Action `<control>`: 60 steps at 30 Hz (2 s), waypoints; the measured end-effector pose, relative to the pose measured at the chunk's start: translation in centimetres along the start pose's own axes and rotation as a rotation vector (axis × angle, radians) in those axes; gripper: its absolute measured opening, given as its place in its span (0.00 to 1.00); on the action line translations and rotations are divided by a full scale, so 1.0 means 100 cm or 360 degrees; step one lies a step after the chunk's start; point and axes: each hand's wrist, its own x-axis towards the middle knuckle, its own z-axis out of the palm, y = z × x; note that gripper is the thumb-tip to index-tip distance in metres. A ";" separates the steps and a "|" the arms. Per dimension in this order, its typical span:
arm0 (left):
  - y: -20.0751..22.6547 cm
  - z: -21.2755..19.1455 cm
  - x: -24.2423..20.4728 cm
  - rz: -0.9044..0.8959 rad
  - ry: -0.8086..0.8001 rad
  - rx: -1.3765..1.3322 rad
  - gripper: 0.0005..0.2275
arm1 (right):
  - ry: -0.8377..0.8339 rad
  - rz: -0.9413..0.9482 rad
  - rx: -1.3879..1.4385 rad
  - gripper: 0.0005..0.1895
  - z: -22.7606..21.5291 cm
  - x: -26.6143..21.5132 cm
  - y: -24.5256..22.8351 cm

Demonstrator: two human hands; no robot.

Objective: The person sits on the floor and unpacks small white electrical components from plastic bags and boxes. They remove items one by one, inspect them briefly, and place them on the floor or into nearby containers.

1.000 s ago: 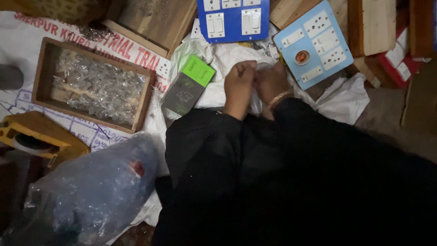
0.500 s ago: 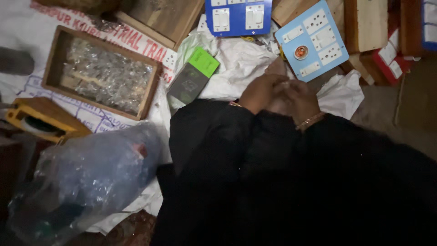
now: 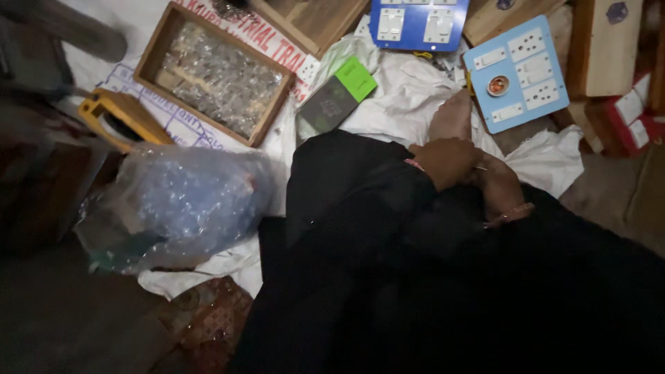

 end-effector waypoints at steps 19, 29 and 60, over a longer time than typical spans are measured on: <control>-0.264 -0.057 -0.088 -0.0808 0.1536 0.0926 0.06 | -0.0233 -0.0117 -0.0939 0.23 0.013 -0.017 0.002; -0.271 -0.074 -0.181 -0.2143 0.0681 0.0190 0.14 | -0.0343 -0.0274 -0.1105 0.23 0.007 -0.002 0.014; -0.113 -0.138 -0.095 -0.0796 0.1242 0.0539 0.19 | 0.0130 -0.0186 -0.0229 0.24 -0.025 0.037 0.045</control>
